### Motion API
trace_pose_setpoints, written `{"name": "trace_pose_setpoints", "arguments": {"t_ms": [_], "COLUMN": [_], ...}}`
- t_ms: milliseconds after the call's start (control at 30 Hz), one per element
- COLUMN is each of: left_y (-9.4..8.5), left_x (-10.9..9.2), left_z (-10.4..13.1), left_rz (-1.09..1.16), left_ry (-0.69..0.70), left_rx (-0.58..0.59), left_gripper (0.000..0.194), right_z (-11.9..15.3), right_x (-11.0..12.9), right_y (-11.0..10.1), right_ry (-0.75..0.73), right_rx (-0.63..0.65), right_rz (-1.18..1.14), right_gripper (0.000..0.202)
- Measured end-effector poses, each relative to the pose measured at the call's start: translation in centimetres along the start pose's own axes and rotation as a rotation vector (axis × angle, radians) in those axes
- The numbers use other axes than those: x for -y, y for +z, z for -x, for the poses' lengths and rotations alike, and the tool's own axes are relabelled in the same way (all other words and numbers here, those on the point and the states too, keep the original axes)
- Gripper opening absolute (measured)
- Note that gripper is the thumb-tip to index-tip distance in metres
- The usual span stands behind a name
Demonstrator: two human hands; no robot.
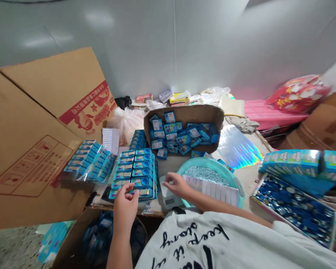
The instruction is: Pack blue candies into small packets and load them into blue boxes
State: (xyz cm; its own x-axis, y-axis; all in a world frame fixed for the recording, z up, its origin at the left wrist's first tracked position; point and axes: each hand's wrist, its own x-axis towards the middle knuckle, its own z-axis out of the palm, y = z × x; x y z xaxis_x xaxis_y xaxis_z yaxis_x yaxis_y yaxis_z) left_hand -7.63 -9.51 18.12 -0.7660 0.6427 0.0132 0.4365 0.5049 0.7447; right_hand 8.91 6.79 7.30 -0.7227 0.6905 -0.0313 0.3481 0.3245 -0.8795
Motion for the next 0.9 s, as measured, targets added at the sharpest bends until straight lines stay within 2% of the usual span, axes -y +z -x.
{"name": "trace_pose_setpoints", "arguments": {"t_ms": [100,167,267,333,400,433,533,600,767,900], "left_y": [0.2,0.2,0.2,0.4,1.0,1.5,3.8,5.6,8.7,9.4], "left_x": [0.0,-0.2,-1.0,-1.7,-2.7,-3.2,-5.1,-6.5,-8.9,-9.6], "left_z": [0.6,1.3,2.1,2.5,2.8,2.9,3.2,3.2,1.8,-0.3], "left_rz": [0.008,0.008,-0.008,-0.019,-0.03,-0.041,-0.086,-0.103,-0.213,-0.329], "left_ry": [0.064,0.162,0.448,0.688,0.859,0.909,0.964,0.975,0.994,1.042], "left_rx": [-0.154,-0.307,-0.42,-0.423,-0.337,-0.252,0.068,0.205,0.342,0.507], "left_gripper": [0.036,0.025,0.008,0.016,0.026,0.028,0.028,0.028,0.041,0.025], "right_z": [0.0,0.7,2.4,3.4,4.0,4.2,4.4,4.7,6.3,7.8], "right_x": [-2.5,-4.4,-6.5,-7.1,-6.9,-6.6,-4.6,-2.8,2.1,4.4], "right_y": [-4.0,-6.3,-8.3,-8.8,-9.0,-9.0,-9.6,-10.5,-12.7,-13.8], "right_ry": [0.063,0.114,0.199,0.244,0.257,0.249,0.188,0.125,-0.079,-0.219], "right_rx": [-0.095,-0.079,-0.026,0.006,0.047,0.065,0.069,0.044,0.008,-0.06], "right_rz": [0.199,0.311,0.442,0.502,0.536,0.546,0.561,0.556,0.493,0.408], "right_gripper": [0.011,0.015,0.024,0.031,0.029,0.024,0.012,0.015,0.018,0.013]}}
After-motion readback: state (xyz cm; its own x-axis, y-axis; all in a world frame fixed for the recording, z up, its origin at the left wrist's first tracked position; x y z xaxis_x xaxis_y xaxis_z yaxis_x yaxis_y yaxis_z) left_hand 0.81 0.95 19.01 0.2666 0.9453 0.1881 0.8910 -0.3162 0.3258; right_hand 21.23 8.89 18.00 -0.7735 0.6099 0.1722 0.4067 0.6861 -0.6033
